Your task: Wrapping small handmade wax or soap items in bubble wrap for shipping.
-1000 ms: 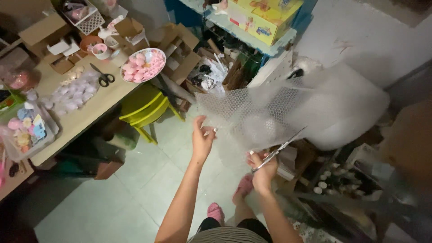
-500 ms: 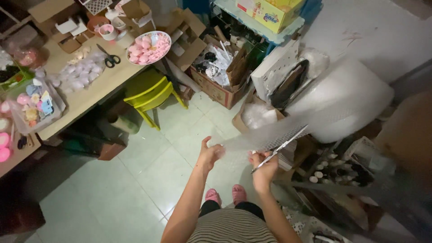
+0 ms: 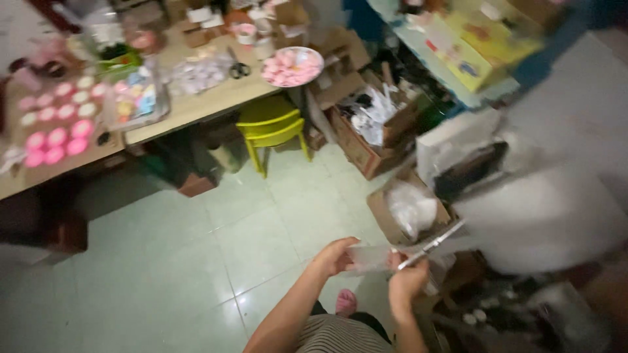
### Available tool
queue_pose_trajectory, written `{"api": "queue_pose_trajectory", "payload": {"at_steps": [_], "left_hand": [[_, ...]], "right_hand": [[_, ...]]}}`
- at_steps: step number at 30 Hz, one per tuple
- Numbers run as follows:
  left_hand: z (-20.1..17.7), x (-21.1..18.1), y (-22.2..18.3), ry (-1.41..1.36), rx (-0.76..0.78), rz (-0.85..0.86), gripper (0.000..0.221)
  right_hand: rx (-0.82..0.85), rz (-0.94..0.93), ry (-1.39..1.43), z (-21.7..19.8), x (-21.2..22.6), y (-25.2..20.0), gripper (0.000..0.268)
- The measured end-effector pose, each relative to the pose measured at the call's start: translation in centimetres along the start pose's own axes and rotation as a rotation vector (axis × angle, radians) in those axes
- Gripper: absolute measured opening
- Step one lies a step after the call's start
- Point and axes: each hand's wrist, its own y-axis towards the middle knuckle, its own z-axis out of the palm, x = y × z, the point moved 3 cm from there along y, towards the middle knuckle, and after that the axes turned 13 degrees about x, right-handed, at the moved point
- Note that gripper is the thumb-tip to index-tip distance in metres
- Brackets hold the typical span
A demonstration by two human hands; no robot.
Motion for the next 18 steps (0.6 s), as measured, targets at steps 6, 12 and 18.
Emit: {"api": "queue_pose_trajectory", "payload": {"at_steps": [6, 12, 18], "left_hand": [[2.0, -0.3, 2.6, 0.278, 0.03, 0.061, 0.027], [4.5, -3.3, -0.4, 0.173, 0.016, 0.044, 0.055], [5.9, -6.4, 0.5, 0.485, 0.228, 0.183, 0.073]], "right_hand": [[-0.008, -0.015, -0.095, -0.7, -1.0, 1.1, 0.026], [-0.048, -0.027, -0.095, -1.1, 1.2, 0.7, 0.03], [-0.034, -0.006, -0.105, -0.8, 3.3, 0.9, 0.029]]}}
